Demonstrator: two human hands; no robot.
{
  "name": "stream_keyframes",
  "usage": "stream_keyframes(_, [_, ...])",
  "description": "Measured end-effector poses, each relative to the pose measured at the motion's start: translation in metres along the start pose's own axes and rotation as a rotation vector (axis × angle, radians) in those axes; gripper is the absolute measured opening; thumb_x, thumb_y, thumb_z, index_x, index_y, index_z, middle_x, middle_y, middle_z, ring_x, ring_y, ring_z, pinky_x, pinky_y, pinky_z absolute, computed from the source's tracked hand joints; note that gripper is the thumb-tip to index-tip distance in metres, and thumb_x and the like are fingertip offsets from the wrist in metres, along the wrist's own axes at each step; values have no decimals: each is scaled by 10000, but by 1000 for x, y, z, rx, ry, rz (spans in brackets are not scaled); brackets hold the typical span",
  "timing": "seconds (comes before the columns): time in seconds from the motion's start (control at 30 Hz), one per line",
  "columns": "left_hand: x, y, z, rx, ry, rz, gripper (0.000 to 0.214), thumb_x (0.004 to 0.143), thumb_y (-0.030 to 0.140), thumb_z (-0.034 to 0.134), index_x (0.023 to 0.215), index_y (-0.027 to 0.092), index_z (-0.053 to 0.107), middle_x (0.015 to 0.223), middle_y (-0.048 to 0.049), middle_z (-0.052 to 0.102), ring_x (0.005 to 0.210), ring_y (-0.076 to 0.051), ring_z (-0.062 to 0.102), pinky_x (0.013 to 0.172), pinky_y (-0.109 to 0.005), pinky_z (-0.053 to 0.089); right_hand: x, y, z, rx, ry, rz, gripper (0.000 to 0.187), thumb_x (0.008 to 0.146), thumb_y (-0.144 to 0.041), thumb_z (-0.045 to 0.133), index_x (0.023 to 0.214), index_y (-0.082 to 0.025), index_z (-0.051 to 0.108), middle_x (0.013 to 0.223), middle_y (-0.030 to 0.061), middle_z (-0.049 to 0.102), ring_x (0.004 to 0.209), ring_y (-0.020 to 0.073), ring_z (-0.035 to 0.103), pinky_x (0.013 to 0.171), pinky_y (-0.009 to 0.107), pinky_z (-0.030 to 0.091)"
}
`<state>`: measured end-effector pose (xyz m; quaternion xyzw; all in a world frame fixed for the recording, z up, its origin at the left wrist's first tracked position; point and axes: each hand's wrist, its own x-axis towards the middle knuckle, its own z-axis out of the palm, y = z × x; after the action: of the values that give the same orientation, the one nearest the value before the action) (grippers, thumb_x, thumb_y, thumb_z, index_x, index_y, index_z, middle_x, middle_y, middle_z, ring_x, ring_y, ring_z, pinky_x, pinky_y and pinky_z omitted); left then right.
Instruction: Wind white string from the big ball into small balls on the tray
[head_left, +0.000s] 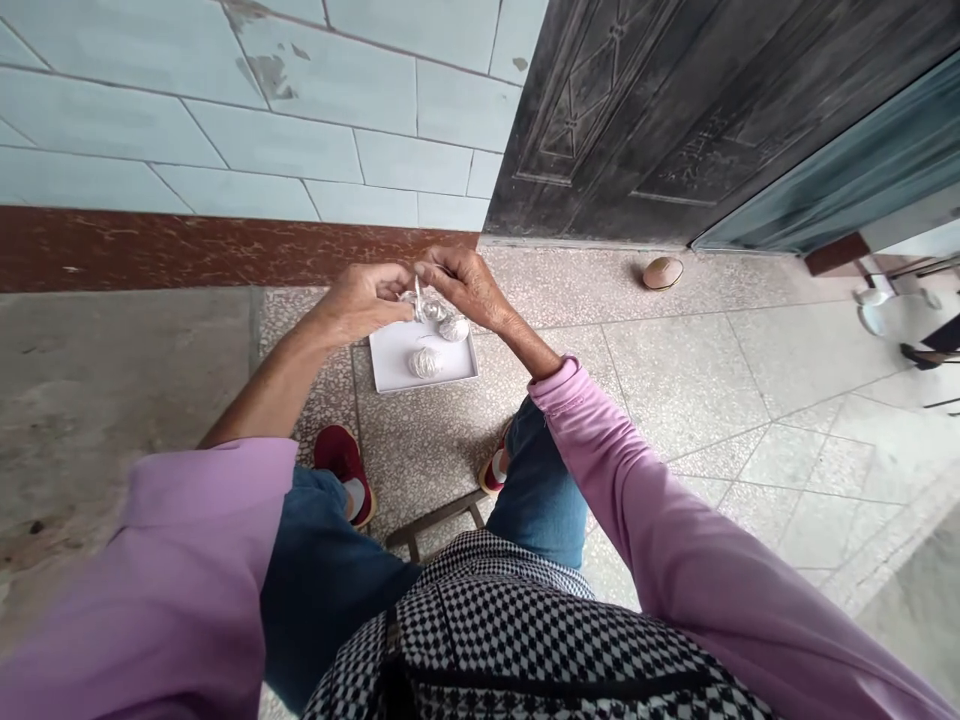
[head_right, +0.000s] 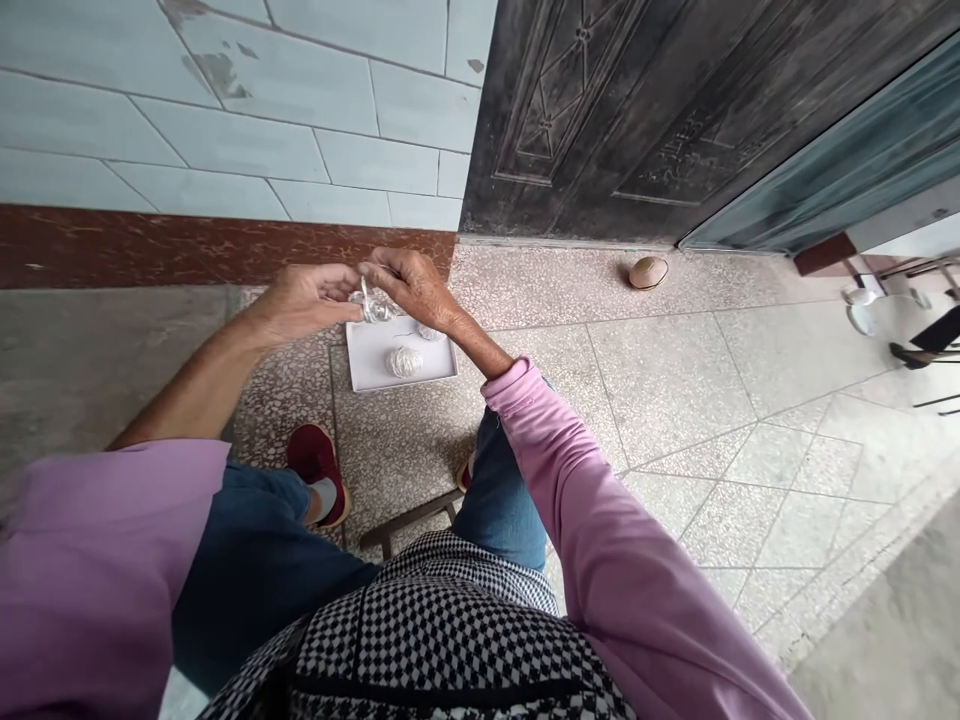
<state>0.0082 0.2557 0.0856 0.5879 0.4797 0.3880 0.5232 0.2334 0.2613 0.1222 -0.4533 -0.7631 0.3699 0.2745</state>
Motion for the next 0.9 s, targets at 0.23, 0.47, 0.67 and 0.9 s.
stream_keyframes(0.23, [7, 13, 15, -473, 67, 55, 408, 621, 182, 1062, 955, 229, 832, 1036, -122, 893, 863, -220, 712, 667, -321, 557, -10, 17, -9, 163, 29, 83, 640, 1370, -725, 574, 894, -297, 557, 781, 1, 553, 874, 217, 569, 846, 384, 502])
stream_keyframes(0.47, [21, 6, 27, -234, 301, 110, 457, 658, 108, 1072, 936, 228, 730, 878, -46, 811, 769, -186, 665, 671, -352, 609, -16, 11, 2, 234, -33, 30, 667, 1303, -824, 688, 981, -241, 673, 846, 3, 627, 922, 209, 605, 841, 339, 508])
stream_keyframes(0.67, [1, 22, 16, -144, 73, 143, 534, 711, 199, 1043, 1218, 195, 873, 1022, -70, 883, 859, -213, 761, 717, -319, 615, -13, 25, -2, 174, -2, 23, 634, 1309, -716, 758, 897, -258, 606, 861, -1, 579, 920, 206, 541, 867, 335, 481])
stream_keyframes(0.9, [-2, 23, 23, -109, 67, 132, 370, 781, 346, 1069, 972, 208, 783, 897, -27, 779, 807, -163, 662, 717, -275, 516, -14, 35, -1, 75, -118, -64, 410, 1282, -417, 784, 940, -232, 656, 886, -11, 547, 912, 199, 504, 909, 335, 462])
